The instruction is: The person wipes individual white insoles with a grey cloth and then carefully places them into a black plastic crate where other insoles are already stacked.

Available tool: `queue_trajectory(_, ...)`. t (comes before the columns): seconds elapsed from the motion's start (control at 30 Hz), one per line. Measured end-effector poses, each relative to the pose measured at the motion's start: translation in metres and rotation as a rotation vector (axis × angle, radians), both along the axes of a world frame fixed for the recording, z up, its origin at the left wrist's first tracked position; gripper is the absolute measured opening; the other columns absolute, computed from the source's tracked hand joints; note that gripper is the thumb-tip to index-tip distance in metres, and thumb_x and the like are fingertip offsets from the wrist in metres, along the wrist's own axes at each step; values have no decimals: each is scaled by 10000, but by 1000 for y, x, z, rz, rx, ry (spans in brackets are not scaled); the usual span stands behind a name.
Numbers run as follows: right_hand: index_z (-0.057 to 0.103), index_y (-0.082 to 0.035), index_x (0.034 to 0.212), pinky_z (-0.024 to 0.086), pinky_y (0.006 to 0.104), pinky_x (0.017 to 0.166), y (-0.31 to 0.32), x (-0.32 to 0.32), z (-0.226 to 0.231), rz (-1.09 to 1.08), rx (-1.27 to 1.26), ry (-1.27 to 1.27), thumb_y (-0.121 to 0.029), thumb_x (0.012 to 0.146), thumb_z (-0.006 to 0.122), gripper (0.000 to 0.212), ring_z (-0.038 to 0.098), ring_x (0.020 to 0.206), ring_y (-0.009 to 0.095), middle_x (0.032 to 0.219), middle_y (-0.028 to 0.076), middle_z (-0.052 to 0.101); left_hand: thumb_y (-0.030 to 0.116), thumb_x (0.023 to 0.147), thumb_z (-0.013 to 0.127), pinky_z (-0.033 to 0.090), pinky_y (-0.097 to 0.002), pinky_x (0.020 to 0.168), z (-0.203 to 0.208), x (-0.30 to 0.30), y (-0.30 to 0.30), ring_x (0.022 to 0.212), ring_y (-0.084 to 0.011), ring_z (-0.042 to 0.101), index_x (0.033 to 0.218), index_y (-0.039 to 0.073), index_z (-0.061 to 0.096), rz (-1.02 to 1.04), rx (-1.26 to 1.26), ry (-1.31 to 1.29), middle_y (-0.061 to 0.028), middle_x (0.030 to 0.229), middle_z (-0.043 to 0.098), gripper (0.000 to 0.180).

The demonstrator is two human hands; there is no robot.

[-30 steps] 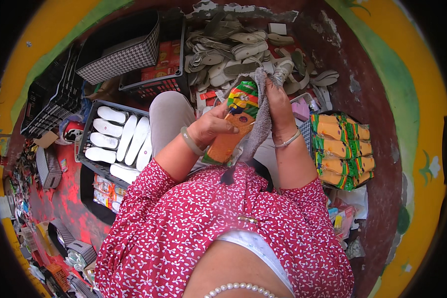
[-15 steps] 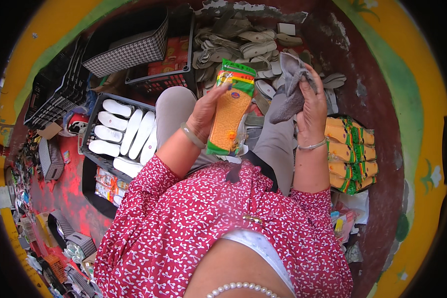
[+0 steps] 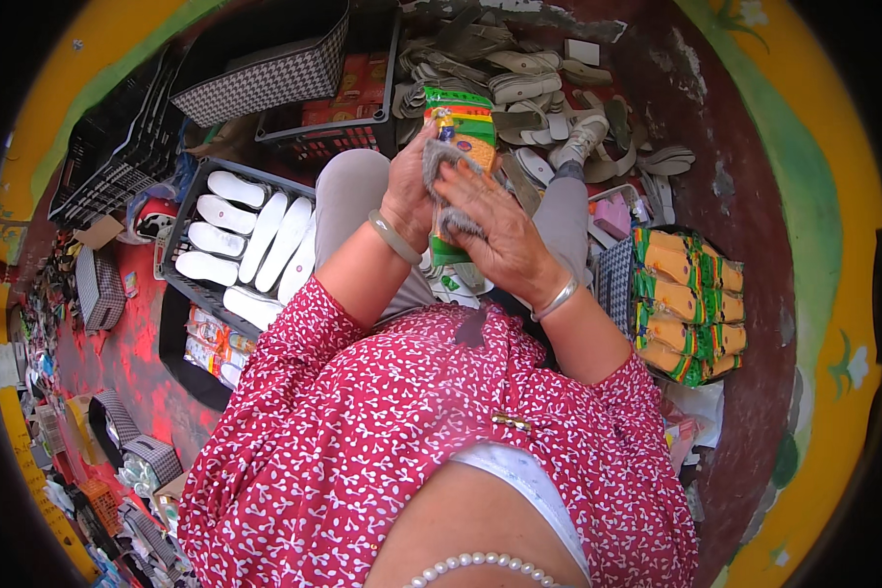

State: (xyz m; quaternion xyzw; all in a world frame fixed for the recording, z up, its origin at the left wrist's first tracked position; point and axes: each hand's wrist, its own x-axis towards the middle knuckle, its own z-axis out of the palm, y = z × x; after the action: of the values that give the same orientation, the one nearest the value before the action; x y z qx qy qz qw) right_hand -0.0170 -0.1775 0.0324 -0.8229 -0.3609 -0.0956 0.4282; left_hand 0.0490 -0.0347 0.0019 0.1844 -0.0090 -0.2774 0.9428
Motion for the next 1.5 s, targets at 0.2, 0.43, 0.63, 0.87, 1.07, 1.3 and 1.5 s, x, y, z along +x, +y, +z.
queue_trajectory(0.2, 509, -54, 1208, 249, 430, 1057, 5, -26, 9, 16, -129, -107, -111, 755, 600, 466, 384, 1254, 291, 1285, 146, 472, 478, 922, 341, 495, -513, 794, 5, 3, 1, 1043, -392, 534, 1237, 37, 427, 17, 2, 28, -182, 1100, 561, 550)
queue_trajectory(0.43, 566, -56, 1121, 281, 427, 1035, -17, 22, 1, -292, -69, -282, -114, 731, 612, 397, 461, 1183, 300, 1204, 130, 545, 389, 945, 336, 431, -385, 927, 0, -24, -27, 1057, -276, 544, 1202, 42, 476, -158, -337, 107, -140, 1164, 548, 454)
queue_trajectory(0.63, 570, -69, 1109, 373, 408, 955, -30, 43, 0, -405, 83, -48, -108, 800, 554, 311, 534, 1070, 280, 1137, 158, 569, 357, 956, 328, 431, -402, 921, -5, -29, -22, 1055, -277, 543, 1229, 61, 445, -201, -239, 24, -132, 1193, 534, 419)
queue_trajectory(0.87, 471, 25, 1199, 443, 393, 893, -96, 58, -46, -85, 1619, 1033, -315, 938, 404, 434, 565, 992, 254, 1142, 129, 569, 345, 932, 399, 365, -507, 980, 16, -36, -10, 1120, -302, 508, 1288, 58, 371, -82, -43, -73, -158, 1245, 490, 459)
queue_trajectory(1.07, 397, -11, 1288, 406, 367, 947, -58, 37, -18, 172, 1531, 1022, -365, 910, 473, 523, 508, 1097, 224, 1210, 118, 520, 115, 833, 577, 473, -357, 864, 24, -40, -11, 1005, -226, 570, 1265, 30, 381, -52, 177, -214, -122, 1136, 542, 481)
queue_trajectory(1.3, 511, 4, 1158, 478, 251, 789, -47, 31, -1, 19, 1219, 978, 1, 738, 680, 453, 586, 901, 134, 997, 53, 606, 90, 868, 526, 475, -328, 854, 25, -43, -11, 998, -209, 573, 1283, 35, 384, -71, 301, -182, -113, 1137, 543, 442)
queue_trajectory(1.5, 594, 20, 940, 501, 240, 686, -39, 32, -16, -301, 1371, 811, 68, 729, 638, 220, 615, 727, 146, 831, 67, 634, 80, 875, 531, 497, -303, 802, 20, -45, -21, 932, -178, 594, 1258, 40, 419, -125, 369, -178, -86, 1095, 562, 401)
